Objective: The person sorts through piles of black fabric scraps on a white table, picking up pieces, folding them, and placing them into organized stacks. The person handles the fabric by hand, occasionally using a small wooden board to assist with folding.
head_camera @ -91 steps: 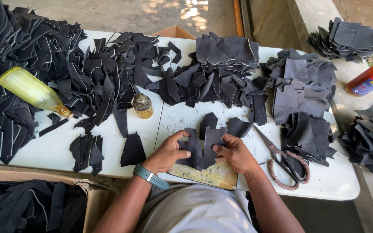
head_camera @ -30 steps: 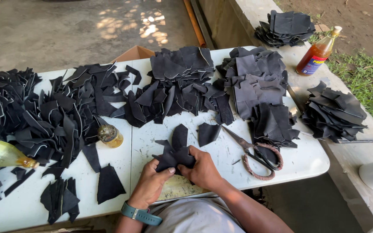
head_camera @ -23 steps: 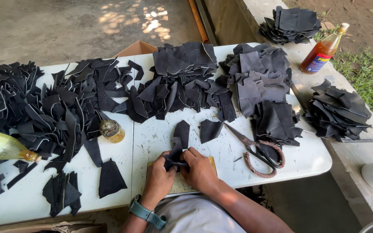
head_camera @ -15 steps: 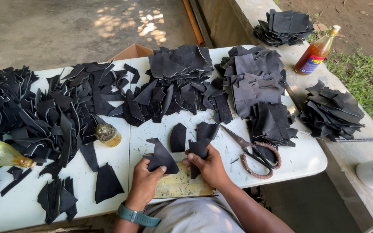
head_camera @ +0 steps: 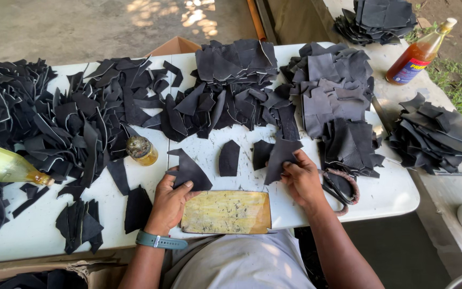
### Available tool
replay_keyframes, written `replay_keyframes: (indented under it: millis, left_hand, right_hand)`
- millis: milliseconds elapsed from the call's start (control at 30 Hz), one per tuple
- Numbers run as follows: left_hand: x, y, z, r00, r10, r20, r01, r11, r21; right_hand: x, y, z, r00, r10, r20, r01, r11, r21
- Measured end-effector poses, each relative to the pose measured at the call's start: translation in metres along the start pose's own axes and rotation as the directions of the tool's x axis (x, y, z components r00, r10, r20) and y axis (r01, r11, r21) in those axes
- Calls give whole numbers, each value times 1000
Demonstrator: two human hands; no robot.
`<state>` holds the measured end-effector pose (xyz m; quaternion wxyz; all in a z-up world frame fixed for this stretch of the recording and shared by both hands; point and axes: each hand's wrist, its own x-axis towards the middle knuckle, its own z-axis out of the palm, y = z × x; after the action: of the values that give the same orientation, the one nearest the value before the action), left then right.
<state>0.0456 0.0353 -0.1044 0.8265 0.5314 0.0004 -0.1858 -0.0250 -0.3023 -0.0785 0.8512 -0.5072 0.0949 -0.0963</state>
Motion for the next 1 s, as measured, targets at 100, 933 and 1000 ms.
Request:
replay_keyframes:
  millis: [100,933,1000]
  left_hand:
    - [2,-3,-7,1000,-10,29,10,1000,-3]
    - [31,42,32,999,-47,1,45,971,234]
    - [28,39,30,998,-68,1,66,973,219]
  right_hand:
    - [0,-2,7,999,33,-39,-34,999,-21]
    - [-14,-7,14,994,110,-12,-99,842,-531]
    - [-19,-16,21,984,157,81,-81,808,-583]
